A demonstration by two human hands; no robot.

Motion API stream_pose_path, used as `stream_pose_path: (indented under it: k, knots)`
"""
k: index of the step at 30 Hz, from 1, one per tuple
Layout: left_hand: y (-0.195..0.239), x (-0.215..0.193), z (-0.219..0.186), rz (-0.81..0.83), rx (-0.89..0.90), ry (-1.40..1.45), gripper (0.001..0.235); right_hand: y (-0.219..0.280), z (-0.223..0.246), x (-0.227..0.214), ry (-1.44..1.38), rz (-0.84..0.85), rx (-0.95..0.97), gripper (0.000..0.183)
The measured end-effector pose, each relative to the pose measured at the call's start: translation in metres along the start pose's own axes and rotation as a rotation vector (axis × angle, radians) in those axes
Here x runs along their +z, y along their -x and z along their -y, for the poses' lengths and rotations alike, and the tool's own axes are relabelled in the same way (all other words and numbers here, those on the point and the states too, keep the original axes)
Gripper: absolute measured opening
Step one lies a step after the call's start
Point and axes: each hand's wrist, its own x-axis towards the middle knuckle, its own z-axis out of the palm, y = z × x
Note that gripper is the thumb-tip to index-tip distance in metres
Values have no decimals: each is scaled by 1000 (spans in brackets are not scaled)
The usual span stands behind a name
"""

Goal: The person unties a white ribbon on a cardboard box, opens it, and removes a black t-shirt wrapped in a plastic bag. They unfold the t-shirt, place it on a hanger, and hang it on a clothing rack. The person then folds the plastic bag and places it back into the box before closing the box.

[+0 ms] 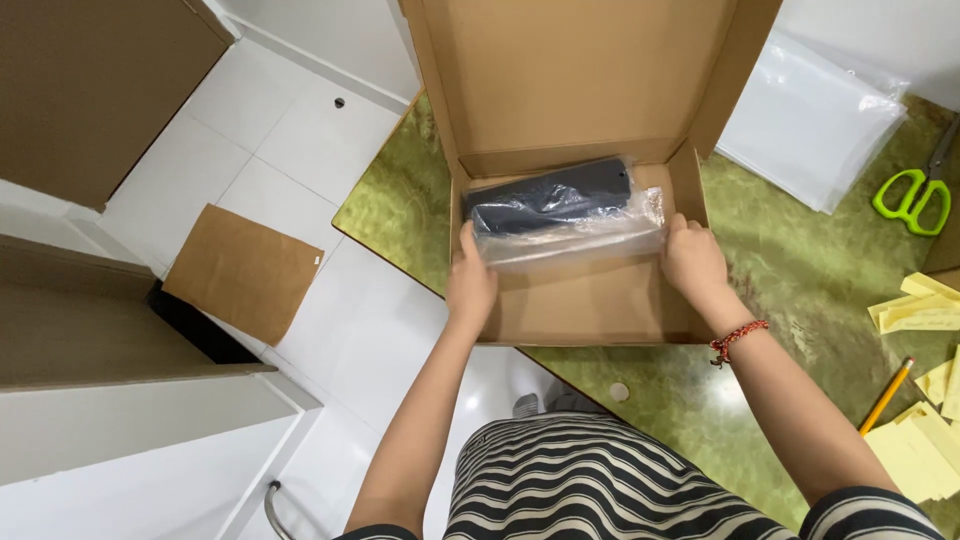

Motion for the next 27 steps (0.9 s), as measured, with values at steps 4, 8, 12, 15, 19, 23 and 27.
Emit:
stream_pose_path:
  k: [4,8,12,15,19,23,27]
  knots:
    - [-3,-27,-9,-52,-62,167,92,-14,2,-39,-290,50,175,26]
    - [-27,-23,9,-147,-109,178,89,-31,-11,-34,-471,-38,201,27]
    - [-35,-31,16,-259,-64,313,73,-27,-9,-73,-782,-108,154,39]
    - [-31,-37,14,-305,-25,428,56,-30,-14,-85,-1008,-117,178,43]
    - [-11,-56,-10,-306,104,756,33,-27,-5,-120,-1062,-122,300,28]
    - [14,-76,-27,-229,36,912,33,-15,-11,-117,-1210,-218,237,25]
    - [38,-89,-22,-106,94,962,38,26,10,-159,-1400,-189,337,24]
